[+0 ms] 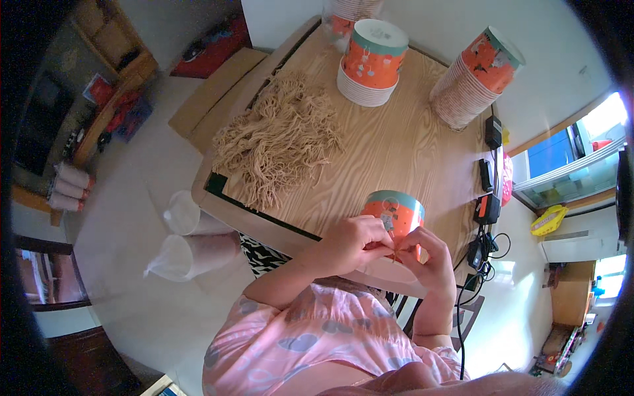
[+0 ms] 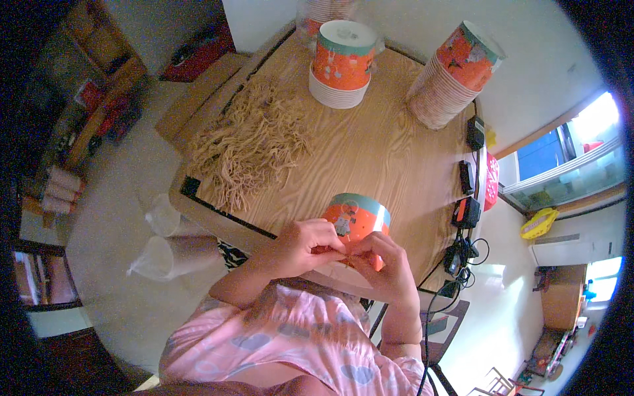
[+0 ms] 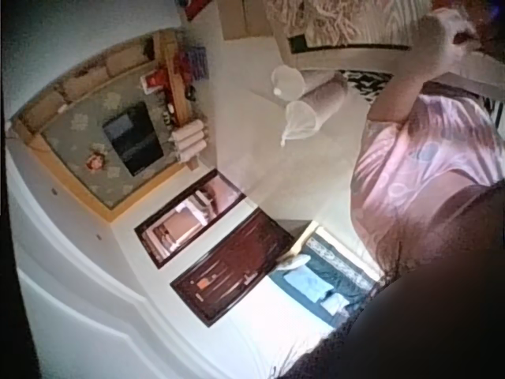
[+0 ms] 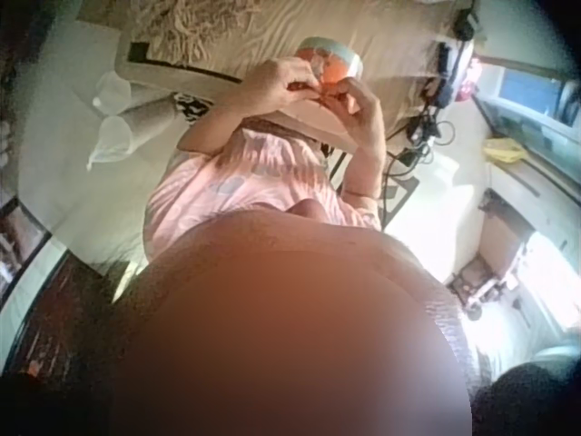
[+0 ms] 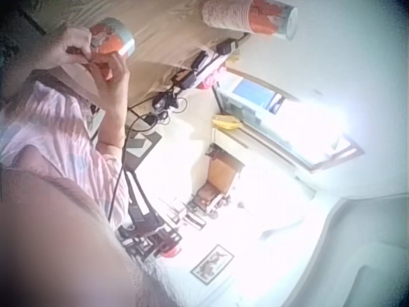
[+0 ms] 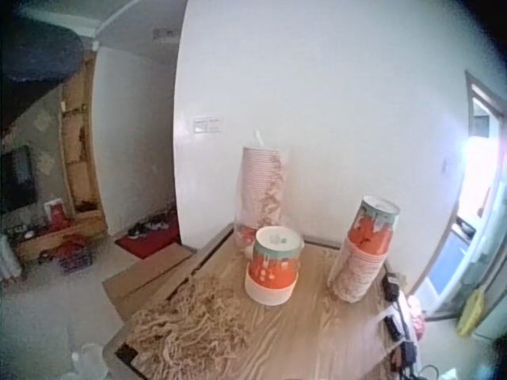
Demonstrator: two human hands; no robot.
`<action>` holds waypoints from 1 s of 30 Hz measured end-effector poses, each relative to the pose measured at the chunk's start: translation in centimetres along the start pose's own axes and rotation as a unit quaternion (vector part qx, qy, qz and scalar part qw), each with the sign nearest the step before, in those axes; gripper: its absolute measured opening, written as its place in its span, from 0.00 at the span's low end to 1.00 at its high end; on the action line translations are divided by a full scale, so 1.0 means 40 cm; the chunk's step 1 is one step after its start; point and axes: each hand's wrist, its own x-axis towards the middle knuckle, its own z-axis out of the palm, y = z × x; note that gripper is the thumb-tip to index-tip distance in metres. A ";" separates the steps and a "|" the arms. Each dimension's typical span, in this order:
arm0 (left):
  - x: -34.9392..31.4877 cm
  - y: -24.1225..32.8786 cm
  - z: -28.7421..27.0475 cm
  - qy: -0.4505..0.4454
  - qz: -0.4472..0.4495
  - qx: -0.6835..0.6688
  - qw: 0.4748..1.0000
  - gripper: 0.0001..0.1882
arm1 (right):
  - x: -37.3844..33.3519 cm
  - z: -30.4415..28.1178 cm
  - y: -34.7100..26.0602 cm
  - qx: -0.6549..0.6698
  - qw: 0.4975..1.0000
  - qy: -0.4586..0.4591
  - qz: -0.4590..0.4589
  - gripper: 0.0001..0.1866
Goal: The recorder is threading and tying strings through holes in paper bowls for packaging.
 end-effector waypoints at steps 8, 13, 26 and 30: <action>-0.005 0.001 0.008 0.014 -0.001 -0.026 1.000 0.05 | -0.012 0.010 0.010 0.035 0.993 0.106 -0.028 0.03; -0.002 0.001 0.007 0.019 -0.041 -0.033 0.998 0.04 | -0.025 0.021 0.022 0.005 0.995 0.096 -0.013 0.07; 0.009 -0.017 0.005 -0.008 -0.081 -0.052 0.995 0.04 | -0.051 0.047 0.029 -0.242 0.939 0.149 -0.191 0.15; 0.022 -0.045 -0.001 -0.034 -0.105 -0.171 0.979 0.04 | -0.048 0.042 0.031 -0.245 0.934 0.148 -0.216 0.13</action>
